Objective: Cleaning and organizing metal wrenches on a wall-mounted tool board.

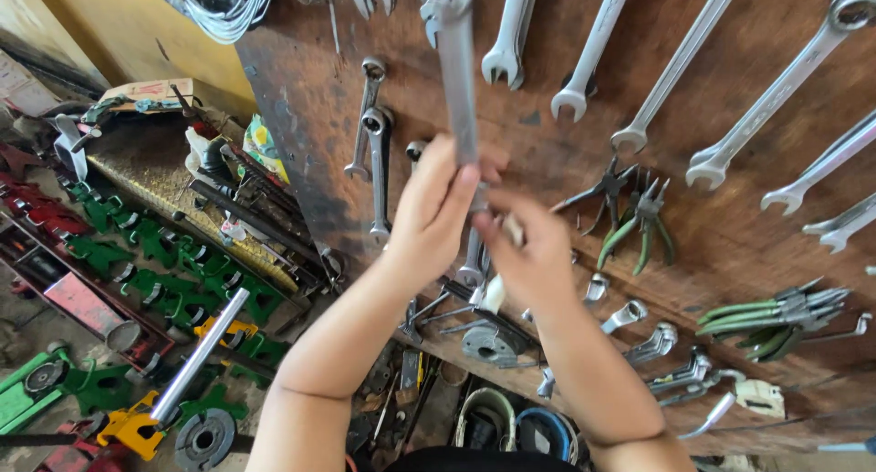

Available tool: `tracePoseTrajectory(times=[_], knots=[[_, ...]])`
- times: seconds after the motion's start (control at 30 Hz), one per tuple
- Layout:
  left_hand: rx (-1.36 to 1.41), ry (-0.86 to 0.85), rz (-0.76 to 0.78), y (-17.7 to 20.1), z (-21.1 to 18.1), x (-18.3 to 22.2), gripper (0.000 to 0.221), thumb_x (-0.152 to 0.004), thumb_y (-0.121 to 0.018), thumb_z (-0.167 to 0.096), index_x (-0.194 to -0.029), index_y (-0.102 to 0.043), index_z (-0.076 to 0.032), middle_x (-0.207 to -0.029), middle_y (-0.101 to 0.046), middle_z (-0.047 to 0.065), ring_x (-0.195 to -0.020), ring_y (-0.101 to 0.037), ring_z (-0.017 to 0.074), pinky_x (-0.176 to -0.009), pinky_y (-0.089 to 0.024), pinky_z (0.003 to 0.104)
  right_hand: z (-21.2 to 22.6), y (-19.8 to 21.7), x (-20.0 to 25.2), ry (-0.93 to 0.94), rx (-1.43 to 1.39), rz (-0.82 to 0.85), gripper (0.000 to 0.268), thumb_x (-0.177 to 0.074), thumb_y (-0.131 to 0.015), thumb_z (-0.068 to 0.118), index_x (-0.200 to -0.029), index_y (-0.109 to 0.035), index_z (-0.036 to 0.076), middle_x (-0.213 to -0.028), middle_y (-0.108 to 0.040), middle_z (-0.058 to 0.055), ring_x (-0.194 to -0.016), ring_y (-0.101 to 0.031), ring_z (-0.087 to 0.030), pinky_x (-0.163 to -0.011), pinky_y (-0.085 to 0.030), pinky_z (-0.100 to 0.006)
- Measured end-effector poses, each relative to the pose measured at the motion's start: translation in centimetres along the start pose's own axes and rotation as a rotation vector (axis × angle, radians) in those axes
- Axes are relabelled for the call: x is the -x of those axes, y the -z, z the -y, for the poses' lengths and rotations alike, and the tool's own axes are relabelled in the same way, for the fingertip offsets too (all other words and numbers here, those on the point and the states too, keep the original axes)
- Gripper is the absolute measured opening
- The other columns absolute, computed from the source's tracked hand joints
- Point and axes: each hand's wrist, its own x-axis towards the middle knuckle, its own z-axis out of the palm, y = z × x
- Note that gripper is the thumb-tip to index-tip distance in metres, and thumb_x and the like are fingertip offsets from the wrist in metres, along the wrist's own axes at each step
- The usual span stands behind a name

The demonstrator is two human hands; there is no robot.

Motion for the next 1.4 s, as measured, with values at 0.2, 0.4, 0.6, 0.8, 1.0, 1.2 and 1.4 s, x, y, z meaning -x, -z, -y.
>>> tracePoseTrajectory(times=[0.2, 0.4, 0.6, 0.8, 1.0, 1.2, 1.4], knots=[[0.479, 0.481, 0.034, 1.1, 3.4, 9.8, 0.020, -0.115, -0.040, -0.013, -0.109, -0.055, -0.002, -0.094, -0.054, 0.003, -0.090, -0.056, 0.0122, -0.085, -0.048, 0.028, -2.4, 2.0, 6.0, -0.325, -0.267, 0.333, 0.055, -0.087, -0.077, 0.005, -0.138, -0.060, 0.005, -0.113, -0.065, -0.004, -0.092, -0.055, -0.008, -0.080, -0.047, -0.025], [0.610, 0.757, 0.091, 0.9, 9.3, 22.2, 0.016, -0.114, -0.049, -0.015, -0.108, -0.058, -0.004, -0.076, -0.044, -0.005, -0.068, -0.042, 0.0044, -0.067, -0.045, 0.025, -2.6, 2.5, 11.6, -0.641, -0.802, 0.060, 0.054, -0.073, -0.052, -0.003, -0.126, -0.054, 0.005, -0.114, -0.067, -0.014, -0.092, -0.063, -0.021, -0.081, -0.053, -0.036], [0.207, 0.841, 0.187, -0.7, 3.1, 25.4, 0.019, -0.090, -0.077, -0.016, -0.105, -0.067, -0.008, -0.071, -0.046, -0.011, -0.061, -0.036, 0.0014, -0.053, -0.031, 0.021, -3.2, -0.7, 17.9, -0.684, -0.997, -0.077, 0.032, -0.086, -0.052, 0.003, -0.118, -0.053, 0.004, -0.121, -0.063, -0.022, -0.108, -0.065, -0.030, -0.092, -0.053, -0.045], [0.140, 0.904, 0.243, -0.2, -1.3, 27.6, 0.032, -0.080, -0.086, -0.019, -0.104, -0.069, -0.007, -0.061, -0.034, -0.009, -0.056, -0.033, 0.0032, -0.051, -0.030, 0.023, -0.5, -2.5, 21.3, -0.559, -0.957, -0.116, 0.031, -0.103, -0.049, 0.026, -0.123, -0.054, 0.002, -0.129, -0.063, -0.021, -0.117, -0.062, -0.030, -0.094, -0.051, -0.048], [0.127, 0.725, 0.109, 0.2, -1.8, 29.9, 0.025, -0.090, -0.083, -0.021, -0.106, -0.071, -0.007, -0.085, -0.065, -0.014, -0.069, -0.052, -0.0011, -0.060, -0.045, 0.020, 2.7, -4.7, 22.3, -0.506, -1.019, -0.039, 0.045, -0.107, -0.051, 0.039, -0.132, -0.051, 0.002, -0.135, -0.060, -0.020, -0.124, -0.060, -0.033, -0.108, -0.049, -0.050], [0.054, 0.823, 0.052, 1.6, -4.3, 28.3, 0.021, -0.088, -0.081, -0.018, -0.104, -0.072, -0.006, -0.067, -0.049, -0.009, -0.061, -0.041, 0.0019, -0.054, -0.037, 0.021, 4.2, -6.1, 22.9, -0.514, -0.920, 0.036, 0.049, -0.107, -0.050, 0.040, -0.135, -0.052, -0.001, -0.139, -0.060, -0.018, -0.128, -0.058, -0.030, -0.112, -0.043, -0.043], [0.252, 0.719, 0.107, 2.1, -4.5, 29.2, 0.013, -0.097, -0.074, -0.013, -0.105, -0.070, -0.004, -0.078, -0.065, -0.010, -0.070, -0.055, -0.0009, -0.063, -0.047, 0.020, 2.3, -6.0, 24.9, -0.577, -0.862, 0.035, 0.045, -0.105, -0.052, 0.039, -0.131, -0.051, 0.003, -0.135, -0.060, -0.014, -0.127, -0.058, -0.027, -0.111, -0.043, -0.043]])
